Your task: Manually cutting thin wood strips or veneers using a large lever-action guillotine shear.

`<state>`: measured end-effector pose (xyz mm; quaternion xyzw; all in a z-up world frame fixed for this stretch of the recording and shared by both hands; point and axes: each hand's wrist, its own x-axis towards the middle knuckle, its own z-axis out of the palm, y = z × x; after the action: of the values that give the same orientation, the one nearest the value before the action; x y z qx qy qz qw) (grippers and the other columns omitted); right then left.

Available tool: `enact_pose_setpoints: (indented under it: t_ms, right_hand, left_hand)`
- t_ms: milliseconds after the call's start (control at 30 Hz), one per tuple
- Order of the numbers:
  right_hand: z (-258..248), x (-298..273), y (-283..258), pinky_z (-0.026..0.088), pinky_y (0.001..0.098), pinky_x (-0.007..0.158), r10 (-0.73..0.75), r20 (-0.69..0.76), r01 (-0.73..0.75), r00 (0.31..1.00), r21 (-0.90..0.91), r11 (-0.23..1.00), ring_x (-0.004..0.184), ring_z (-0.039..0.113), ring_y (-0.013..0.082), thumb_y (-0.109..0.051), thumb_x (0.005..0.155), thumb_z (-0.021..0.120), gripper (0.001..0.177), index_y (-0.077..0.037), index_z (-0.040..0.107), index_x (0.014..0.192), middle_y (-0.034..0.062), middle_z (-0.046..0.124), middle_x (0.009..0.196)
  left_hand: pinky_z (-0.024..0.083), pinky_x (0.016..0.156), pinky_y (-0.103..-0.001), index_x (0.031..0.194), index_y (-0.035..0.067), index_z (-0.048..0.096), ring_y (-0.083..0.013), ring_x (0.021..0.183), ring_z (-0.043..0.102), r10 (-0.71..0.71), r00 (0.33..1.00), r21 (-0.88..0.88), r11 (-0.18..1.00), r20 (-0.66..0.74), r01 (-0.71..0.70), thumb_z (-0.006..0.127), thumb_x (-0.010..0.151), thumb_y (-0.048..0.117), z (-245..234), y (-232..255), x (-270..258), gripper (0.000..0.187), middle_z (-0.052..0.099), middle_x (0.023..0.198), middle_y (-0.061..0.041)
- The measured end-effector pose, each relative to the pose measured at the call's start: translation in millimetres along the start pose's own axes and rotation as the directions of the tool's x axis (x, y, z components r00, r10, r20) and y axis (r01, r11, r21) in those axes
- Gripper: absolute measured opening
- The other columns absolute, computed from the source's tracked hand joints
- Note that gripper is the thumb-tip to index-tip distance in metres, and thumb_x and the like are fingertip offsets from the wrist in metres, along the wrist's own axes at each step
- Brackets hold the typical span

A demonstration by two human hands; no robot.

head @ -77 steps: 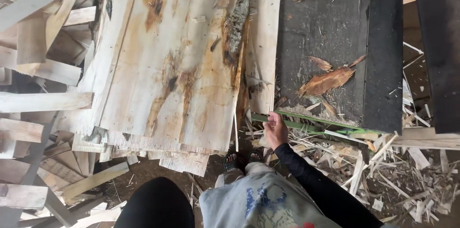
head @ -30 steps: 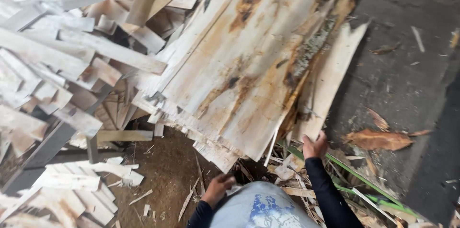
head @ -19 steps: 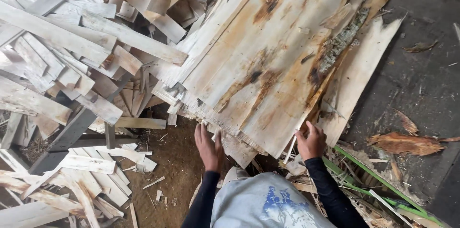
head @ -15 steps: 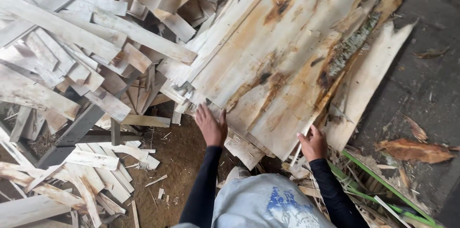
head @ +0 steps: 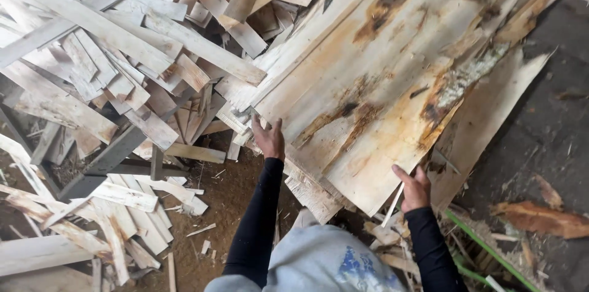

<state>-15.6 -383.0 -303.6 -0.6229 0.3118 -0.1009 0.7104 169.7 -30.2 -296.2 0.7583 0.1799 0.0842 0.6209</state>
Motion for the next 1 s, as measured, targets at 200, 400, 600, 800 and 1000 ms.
enact_pose_setpoints:
  t_ms: [200,400,600,800,1000]
  right_hand:
    - [12.9,-15.0,-8.6,0.054,0.0413,0.096,0.11,0.077,-0.125,0.991,0.219,0.968,0.112,0.066,0.0271,-0.007,0.084,0.076,0.052,0.001,0.058,0.132,0.0132,0.068,0.124]
    - [11.9,-12.6,-4.7,0.055,0.0433,0.093,0.149,0.056,-0.156,0.987,0.18,0.971,0.106,0.067,0.0285,-0.007,0.086,0.076,0.047,0.003,0.058,0.128,0.0147,0.07,0.117]
    - [54.1,-26.8,-75.5,0.058,0.044,0.097,0.197,-0.083,-0.192,0.977,0.073,0.979,0.108,0.071,0.0329,-0.013,0.082,0.077,0.05,0.009,0.057,0.123,0.0233,0.072,0.119]
    - [174.6,-53.7,-232.0,0.057,0.035,0.092,-0.015,-0.159,-0.014,0.987,-0.177,0.984,0.102,0.073,0.0255,-0.021,0.083,0.077,0.053,0.007,0.061,0.125,0.0185,0.074,0.115]
    - [295.4,-61.5,-319.8,0.06,0.0352,0.078,-0.247,0.066,0.248,0.967,-0.004,0.969,0.086,0.074,0.021,-0.016,0.084,0.073,0.04,0.001,0.065,0.119,0.0111,0.074,0.103]
  left_hand:
    - [0.049,0.092,-0.043,0.145,-0.005,0.046,-0.0328,0.11,0.057,-0.288,0.953,-0.603,0.745,0.094,0.284,0.078,0.089,0.009,-17.1,-29.6,38.9,0.066,0.059,0.122,-0.021]
    - [0.059,0.074,-0.035,0.118,-0.004,0.06,-0.0224,0.088,0.071,-0.07,0.838,-0.467,0.804,0.541,0.368,0.071,0.104,0.021,-31.4,0.9,51.3,0.031,0.073,0.102,-0.012]
    - [0.06,0.064,-0.035,0.12,0.001,0.061,-0.0192,0.08,0.073,-0.298,0.732,-0.454,0.625,0.613,0.635,0.07,0.093,0.018,-34.6,33.5,55.0,0.033,0.073,0.098,-0.008]
    - [0.06,0.065,-0.036,0.118,-0.004,0.063,-0.0209,0.081,0.073,-0.279,0.554,-0.367,0.512,0.784,0.777,0.065,0.101,0.021,-43.0,18.4,75.3,0.031,0.074,0.098,-0.011]
    - [0.063,0.068,-0.038,0.121,0.002,0.064,-0.0228,0.084,0.073,-0.266,0.335,-0.243,0.327,0.904,0.913,0.056,0.104,0.026,-30.3,-36.5,82.2,0.031,0.076,0.1,-0.009]
